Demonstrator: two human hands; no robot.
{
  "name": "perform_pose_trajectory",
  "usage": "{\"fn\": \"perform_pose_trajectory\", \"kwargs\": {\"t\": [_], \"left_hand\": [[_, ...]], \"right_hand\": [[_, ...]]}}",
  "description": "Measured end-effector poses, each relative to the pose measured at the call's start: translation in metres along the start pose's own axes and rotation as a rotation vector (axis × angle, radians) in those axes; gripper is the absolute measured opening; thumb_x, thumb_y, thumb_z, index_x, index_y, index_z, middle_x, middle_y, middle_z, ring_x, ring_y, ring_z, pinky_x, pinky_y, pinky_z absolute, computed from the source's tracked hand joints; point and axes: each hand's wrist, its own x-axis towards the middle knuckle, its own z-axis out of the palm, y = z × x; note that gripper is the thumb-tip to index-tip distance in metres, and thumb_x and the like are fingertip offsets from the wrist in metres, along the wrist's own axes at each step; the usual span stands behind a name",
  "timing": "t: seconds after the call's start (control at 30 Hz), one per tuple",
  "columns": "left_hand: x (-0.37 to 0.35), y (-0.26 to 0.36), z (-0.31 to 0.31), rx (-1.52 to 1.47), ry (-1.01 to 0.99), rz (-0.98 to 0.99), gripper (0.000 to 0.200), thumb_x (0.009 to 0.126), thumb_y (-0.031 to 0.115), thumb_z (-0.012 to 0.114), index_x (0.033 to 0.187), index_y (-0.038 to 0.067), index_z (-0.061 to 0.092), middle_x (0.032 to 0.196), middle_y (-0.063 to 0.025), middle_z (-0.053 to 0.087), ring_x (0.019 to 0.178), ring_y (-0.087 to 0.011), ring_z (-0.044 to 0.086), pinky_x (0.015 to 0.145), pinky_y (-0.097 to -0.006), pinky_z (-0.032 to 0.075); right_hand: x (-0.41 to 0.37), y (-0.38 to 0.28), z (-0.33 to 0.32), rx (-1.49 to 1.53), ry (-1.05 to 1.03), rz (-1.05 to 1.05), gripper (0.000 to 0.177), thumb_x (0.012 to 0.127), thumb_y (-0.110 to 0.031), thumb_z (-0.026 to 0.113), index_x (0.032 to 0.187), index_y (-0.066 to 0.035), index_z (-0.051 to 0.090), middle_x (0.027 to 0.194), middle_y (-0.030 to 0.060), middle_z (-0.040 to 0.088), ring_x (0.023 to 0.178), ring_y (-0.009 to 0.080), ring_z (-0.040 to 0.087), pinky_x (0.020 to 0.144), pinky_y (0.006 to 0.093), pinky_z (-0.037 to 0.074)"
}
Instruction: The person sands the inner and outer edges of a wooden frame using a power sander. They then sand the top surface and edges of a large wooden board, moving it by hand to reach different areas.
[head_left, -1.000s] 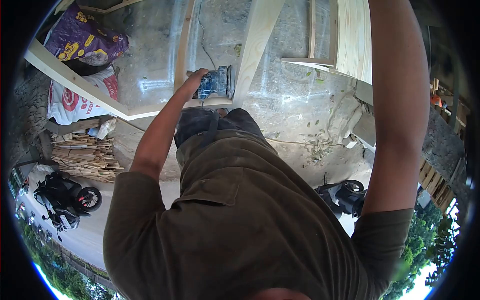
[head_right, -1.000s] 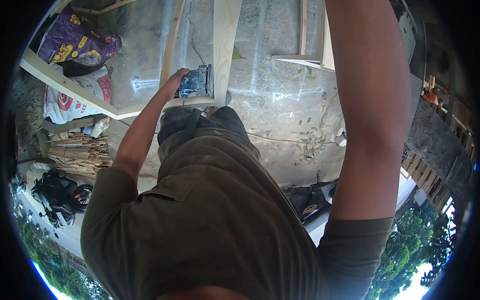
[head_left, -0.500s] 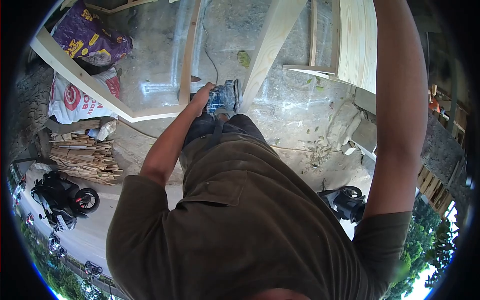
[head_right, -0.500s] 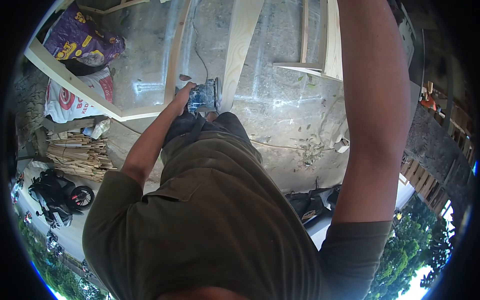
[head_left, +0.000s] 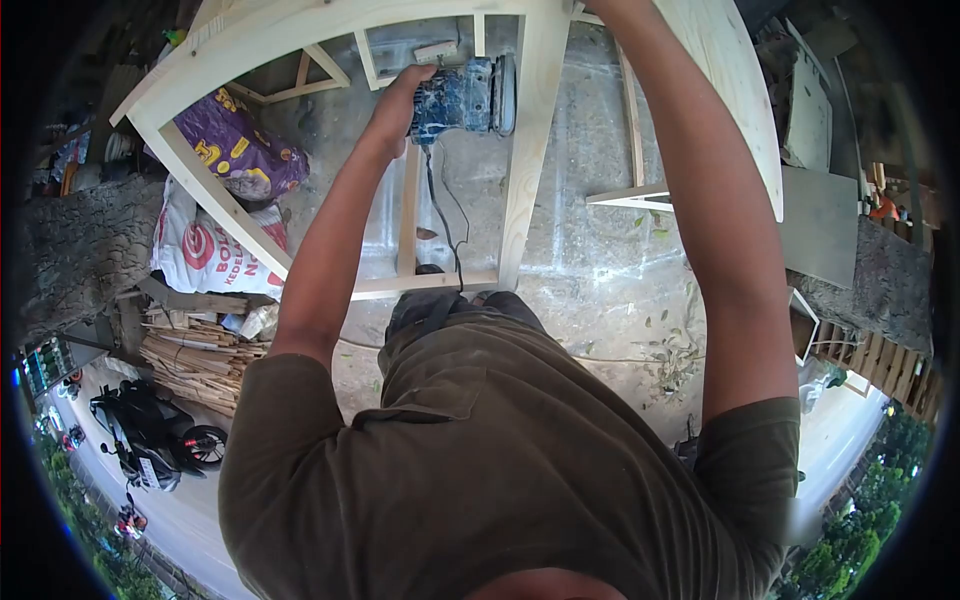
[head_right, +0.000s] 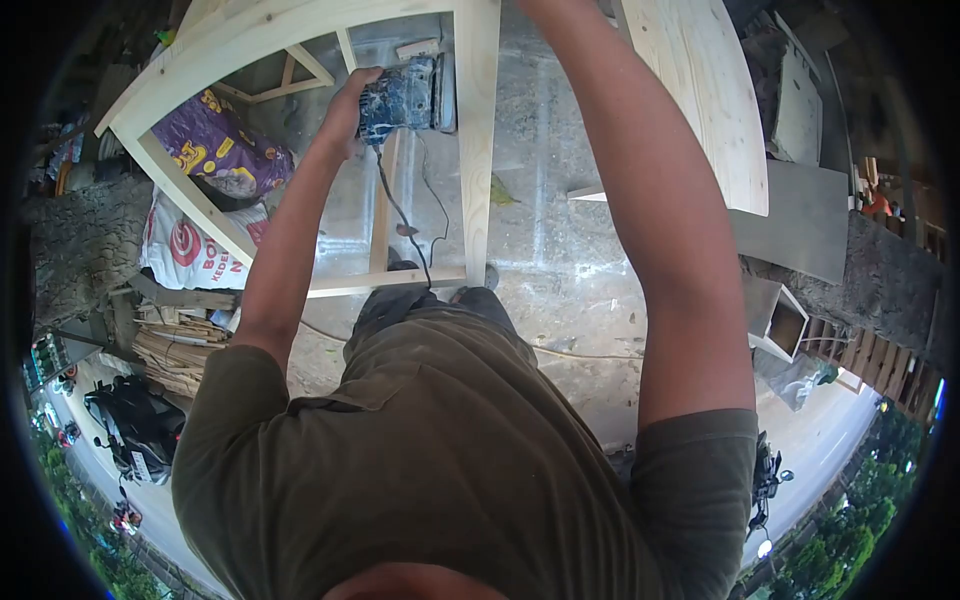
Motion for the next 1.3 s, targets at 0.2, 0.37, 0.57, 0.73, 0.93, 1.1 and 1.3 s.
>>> {"fn": "perform_pose_trajectory", "kwargs": {"t": [0.2,0.37,0.57,0.73,0.93,1.1,1.3], "left_hand": [[-0.031,-0.025,-0.006,0.226,0.072,0.396,0.046,0.099,0.042,0.066,0.123,0.003,0.062,0.107,-0.0110,0.067,0.094,-0.0203,0.064,0.089,-0.0349,0.052],[-0.158,-0.141,0.019,0.440,0.236,0.345,0.066,0.088,0.027,0.085,0.135,0.002,0.046,0.106,-0.0165,0.066,0.093,-0.0237,0.067,0.086,-0.0394,0.056],[-0.195,-0.146,0.054,0.635,0.363,0.509,0.075,0.080,0.029,0.092,0.134,0.000,0.048,0.115,-0.0195,0.061,0.094,-0.0307,0.068,0.086,-0.0432,0.056],[-0.185,-0.035,0.104,0.918,0.512,0.922,0.083,0.075,0.038,0.097,0.135,0.003,0.053,0.122,-0.0183,0.054,0.099,-0.0365,0.068,0.087,-0.0472,0.057],[-0.183,0.030,0.152,1.174,0.514,0.945,0.097,0.073,0.049,0.095,0.145,0.002,0.050,0.122,-0.0200,0.050,0.095,-0.0372,0.069,0.071,-0.0452,0.061],[-0.193,0.035,0.171,1.184,0.332,0.892,0.088,0.085,0.036,0.085,0.150,-0.006,0.043,0.124,-0.0256,0.048,0.107,-0.0446,0.067,0.076,-0.0471,0.061],[-0.200,0.049,0.145,1.168,0.035,0.873,0.070,0.097,0.015,0.069,0.155,-0.009,0.038,0.141,-0.0285,0.046,0.117,-0.0437,0.066,0.094,-0.0465,0.059]], "right_hand": [[-0.002,0.009,0.004,0.030,0.024,-0.041,0.044,0.097,-0.036,0.054,0.096,0.001,0.078,0.100,0.0290,0.075,0.098,0.0479,0.072,0.093,0.0557,0.055],[0.004,0.013,0.010,-0.024,0.038,-0.050,0.045,0.097,-0.037,0.054,0.097,0.001,0.078,0.104,0.0276,0.076,0.102,0.0470,0.071,0.094,0.0550,0.056],[0.003,0.008,0.008,0.015,-0.006,-0.017,0.045,0.098,-0.038,0.056,0.095,0.002,0.077,0.103,0.0295,0.075,0.103,0.0469,0.071,0.094,0.0549,0.055],[-0.017,0.019,-0.003,0.038,-0.004,-0.146,0.037,0.101,-0.028,0.057,0.115,0.004,0.070,0.113,0.0306,0.069,0.105,0.0483,0.067,0.089,0.0569,0.056],[-0.182,-0.058,-0.113,0.258,0.101,0.218,0.054,0.098,-0.034,0.071,0.140,-0.003,0.058,0.114,0.0202,0.064,0.100,0.0389,0.065,0.090,0.0495,0.056],[-0.261,-0.070,-0.100,0.441,-0.163,0.407,0.088,0.107,-0.052,0.059,0.164,0.005,0.025,0.121,0.0220,0.058,0.103,0.0287,0.057,0.099,0.0403,0.049],[-0.263,-0.079,-0.069,0.664,-0.115,0.474,0.108,0.105,-0.057,0.062,0.167,0.008,0.003,0.144,0.0354,0.030,0.123,0.0409,0.049,0.109,0.0484,0.045]]}}
